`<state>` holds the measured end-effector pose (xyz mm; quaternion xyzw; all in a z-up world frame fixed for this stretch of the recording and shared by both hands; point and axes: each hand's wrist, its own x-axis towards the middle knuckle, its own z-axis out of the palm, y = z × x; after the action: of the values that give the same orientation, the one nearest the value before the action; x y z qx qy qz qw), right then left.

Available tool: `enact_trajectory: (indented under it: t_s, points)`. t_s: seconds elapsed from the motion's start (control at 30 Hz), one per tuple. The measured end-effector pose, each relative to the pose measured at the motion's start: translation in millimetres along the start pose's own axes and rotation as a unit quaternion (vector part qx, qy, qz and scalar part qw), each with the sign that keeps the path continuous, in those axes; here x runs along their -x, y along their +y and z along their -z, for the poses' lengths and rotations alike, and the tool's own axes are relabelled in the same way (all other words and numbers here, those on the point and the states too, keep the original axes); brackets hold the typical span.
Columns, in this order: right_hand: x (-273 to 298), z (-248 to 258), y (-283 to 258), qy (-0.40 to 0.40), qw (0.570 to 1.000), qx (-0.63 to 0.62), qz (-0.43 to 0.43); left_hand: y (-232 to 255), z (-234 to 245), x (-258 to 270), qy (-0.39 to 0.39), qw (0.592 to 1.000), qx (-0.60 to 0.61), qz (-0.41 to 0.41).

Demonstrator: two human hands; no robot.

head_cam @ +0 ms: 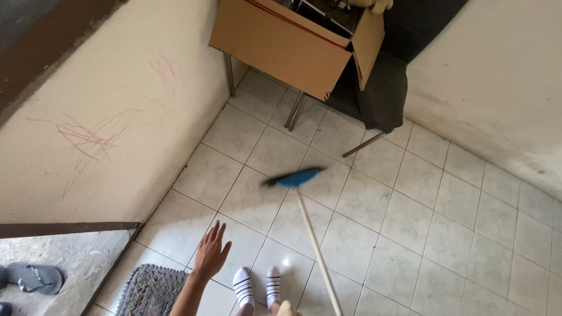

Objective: The person sweeps the tiled floor using a broom, pushing a small piece of trash across the room and towards an open doorway.

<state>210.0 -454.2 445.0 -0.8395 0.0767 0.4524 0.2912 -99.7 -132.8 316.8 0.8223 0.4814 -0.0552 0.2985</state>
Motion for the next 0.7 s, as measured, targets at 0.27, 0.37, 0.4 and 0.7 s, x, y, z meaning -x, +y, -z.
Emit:
enact_trajectory:
  t_s: [0.27,0.37,0.4,0.7]
  points:
    - [-86,-23,-15,0.041,0.991,-0.069,0.107,91,-36,-101,-0.025,0.997,0.042,-0.066]
    - [-197,-62,-61,0.030,0.975,-0.105,0.195,124,-68,-158,0.031,0.988,0.059,-0.139]
    - [-235,-73,-78,0.036,0.971,-0.120,0.203,131,-80,-174,0.026,0.988,0.065,-0.140]
    - [-509,-153,-211,0.030,0.949,-0.165,0.265,117,-233,-225,0.004,0.983,0.081,-0.165]
